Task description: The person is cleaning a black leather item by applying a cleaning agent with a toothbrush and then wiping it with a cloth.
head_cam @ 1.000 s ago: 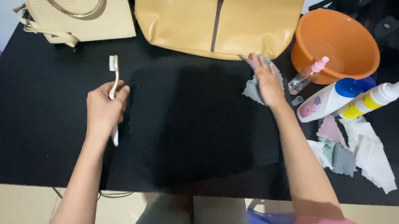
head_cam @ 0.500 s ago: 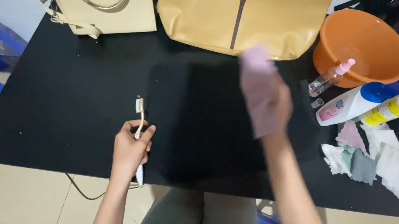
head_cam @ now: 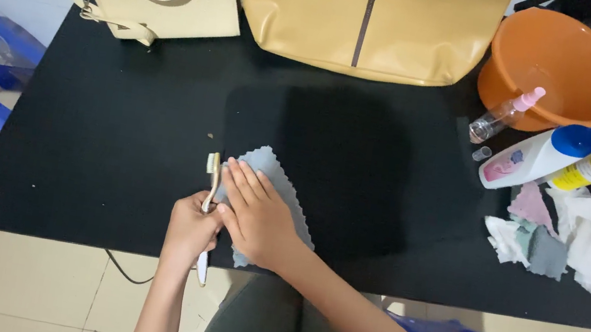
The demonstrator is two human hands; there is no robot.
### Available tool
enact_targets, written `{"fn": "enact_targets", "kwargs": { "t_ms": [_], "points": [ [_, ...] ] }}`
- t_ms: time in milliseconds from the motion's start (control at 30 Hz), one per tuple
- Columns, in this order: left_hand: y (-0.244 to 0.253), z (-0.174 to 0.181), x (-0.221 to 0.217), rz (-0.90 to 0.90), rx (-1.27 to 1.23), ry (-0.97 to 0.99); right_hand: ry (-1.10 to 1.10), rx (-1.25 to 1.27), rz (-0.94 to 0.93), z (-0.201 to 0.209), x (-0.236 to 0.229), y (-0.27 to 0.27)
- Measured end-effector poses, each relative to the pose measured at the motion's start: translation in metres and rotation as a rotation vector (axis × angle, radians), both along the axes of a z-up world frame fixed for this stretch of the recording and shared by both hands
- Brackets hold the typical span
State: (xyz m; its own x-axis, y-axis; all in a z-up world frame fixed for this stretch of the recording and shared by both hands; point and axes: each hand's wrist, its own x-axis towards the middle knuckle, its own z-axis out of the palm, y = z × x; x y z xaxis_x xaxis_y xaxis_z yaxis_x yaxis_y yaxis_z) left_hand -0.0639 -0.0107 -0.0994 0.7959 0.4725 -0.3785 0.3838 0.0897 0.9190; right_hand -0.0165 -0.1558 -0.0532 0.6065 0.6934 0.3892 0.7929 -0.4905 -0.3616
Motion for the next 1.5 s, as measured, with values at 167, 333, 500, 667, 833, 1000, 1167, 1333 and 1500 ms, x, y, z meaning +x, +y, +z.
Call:
{"fn": "enact_targets", "kwargs": {
  "t_ms": [167,333,500,667,833,1000,1167,1333,1500],
  "points": [
    [-0.006,0.015,0.000,-0.003,0.074,-0.016,0.020,-0.013,0.013,0.012,0.000,-0.010],
    [-0.014,0.048,-0.002,0.004,0.082,-0.001,0.013,-0.002,-0.024,0.016,0.001,-0.017],
    [-0.017,0.051,-0.002,0.018,0.044,0.007,0.032,-0.051,-0.078,0.021,0.006,-0.035],
    [-0.012,0.042,-0.001,-0.021,0.051,0.009,0.045,-0.088,-0.116,0.021,0.015,-0.058],
    [-0.014,0.048,-0.002,-0.007,0.017,0.032,0.097,-0.113,-0.157,0.025,0.023,-0.083],
    [-0.015,0.057,-0.002,-0.022,-0.013,0.029,0.082,-0.165,-0.199,0.026,0.033,-0.110],
    [-0.013,0.057,-0.003,-0.028,0.006,0.025,0.028,-0.223,-0.275,0.021,0.047,-0.140],
    [-0.015,0.062,-0.002,-0.039,0.013,0.036,0.051,-0.275,-0.329,0.032,0.053,-0.166],
    [-0.018,0.067,-0.002,-0.038,0.001,0.039,0.065,-0.440,-0.387,0.041,0.066,-0.183]
  ]
}}
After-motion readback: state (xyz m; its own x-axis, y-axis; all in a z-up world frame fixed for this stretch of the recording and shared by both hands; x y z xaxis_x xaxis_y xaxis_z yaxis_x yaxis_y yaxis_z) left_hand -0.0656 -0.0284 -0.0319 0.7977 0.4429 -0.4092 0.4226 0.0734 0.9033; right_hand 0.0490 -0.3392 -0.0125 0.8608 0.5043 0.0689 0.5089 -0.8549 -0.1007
